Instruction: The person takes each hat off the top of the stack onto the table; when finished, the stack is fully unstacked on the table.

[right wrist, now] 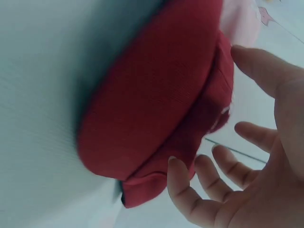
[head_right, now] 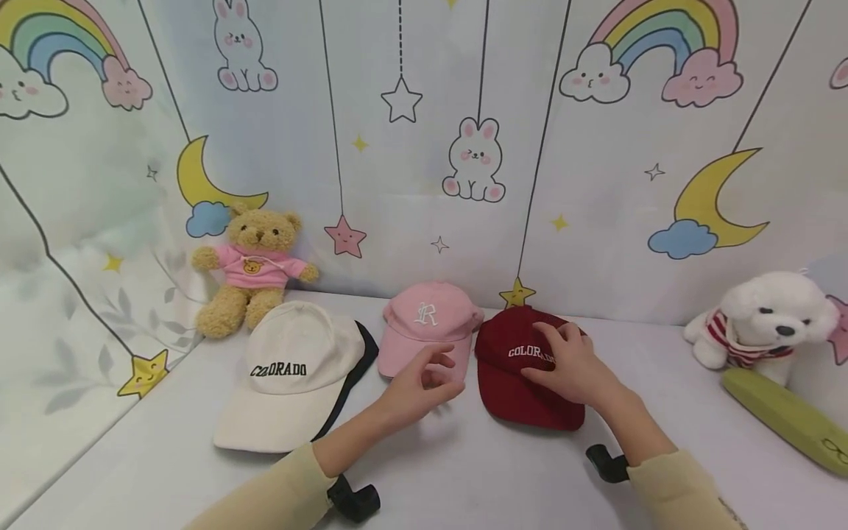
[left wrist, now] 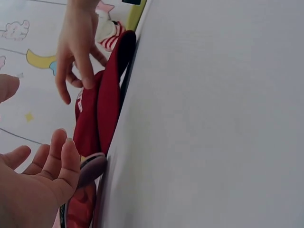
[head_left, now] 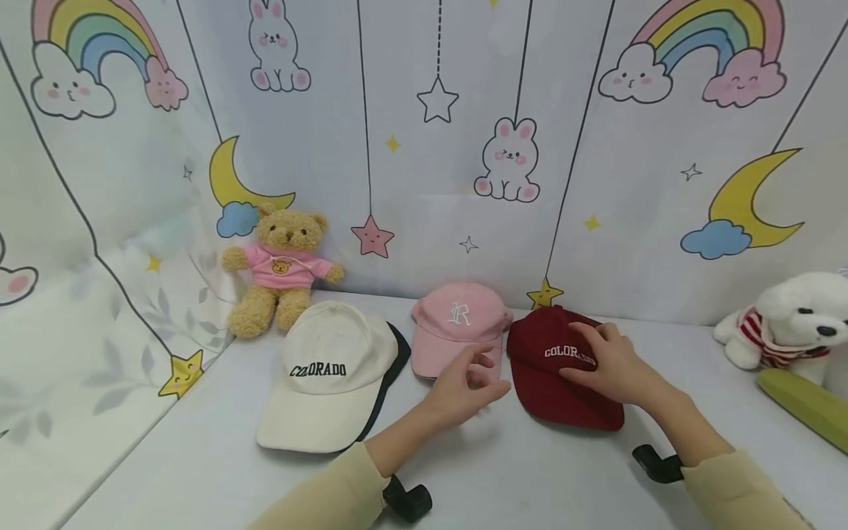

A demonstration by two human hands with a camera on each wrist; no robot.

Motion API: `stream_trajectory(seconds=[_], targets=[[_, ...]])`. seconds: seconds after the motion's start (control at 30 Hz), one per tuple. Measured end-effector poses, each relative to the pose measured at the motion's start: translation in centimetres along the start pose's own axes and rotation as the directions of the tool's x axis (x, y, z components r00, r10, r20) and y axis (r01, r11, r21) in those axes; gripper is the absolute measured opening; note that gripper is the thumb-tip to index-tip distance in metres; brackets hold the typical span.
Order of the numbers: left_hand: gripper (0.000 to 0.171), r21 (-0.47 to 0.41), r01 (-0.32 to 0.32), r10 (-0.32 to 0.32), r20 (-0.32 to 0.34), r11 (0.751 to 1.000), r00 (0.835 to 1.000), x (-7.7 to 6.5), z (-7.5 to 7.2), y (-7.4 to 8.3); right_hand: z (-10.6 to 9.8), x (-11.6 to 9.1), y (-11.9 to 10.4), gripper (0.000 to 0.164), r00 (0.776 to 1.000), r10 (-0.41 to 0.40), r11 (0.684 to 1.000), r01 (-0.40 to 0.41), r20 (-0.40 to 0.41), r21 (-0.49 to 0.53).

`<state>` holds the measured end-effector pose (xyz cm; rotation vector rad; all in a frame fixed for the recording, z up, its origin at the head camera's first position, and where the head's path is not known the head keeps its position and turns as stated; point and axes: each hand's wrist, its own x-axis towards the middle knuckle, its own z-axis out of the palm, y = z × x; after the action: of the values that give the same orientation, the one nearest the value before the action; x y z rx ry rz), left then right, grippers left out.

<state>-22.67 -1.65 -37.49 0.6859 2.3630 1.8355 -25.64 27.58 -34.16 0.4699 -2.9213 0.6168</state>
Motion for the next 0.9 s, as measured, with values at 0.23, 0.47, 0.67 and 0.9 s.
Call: stream_trajectory(seconds=[0.23,0.47,0.67,0.9], targets=[[0.059,-0.01,-0.034,0.034,0.015,0.999,0.999,-1.7,-2.1,-0.2,0.6,-0.3,0.0,0.077,0.998,-0.042,0.999,0.041,-0.045,-0.022],[0.058,0.04,-0.078,0.077,0.037,0.996,0.996,-3.5,-3.8,-0.4,1.4,0.1,0.3,0.071,0.994,-0.06,0.997,0.056,-0.092,-0.048],[0.058,0.056,-0.092,0.09,0.031,0.994,0.995,-4.5,-5.0,-0.4,1.7,0.9,0.5,0.068,0.992,-0.064,0.997,0.058,-0.112,-0.06],[0.058,0.071,-0.122,0.122,0.007,0.99,0.993,-5.4,-6.2,-0.5,1.6,1.8,0.7,0.066,0.99,-0.068,0.996,0.06,-0.127,-0.073]])
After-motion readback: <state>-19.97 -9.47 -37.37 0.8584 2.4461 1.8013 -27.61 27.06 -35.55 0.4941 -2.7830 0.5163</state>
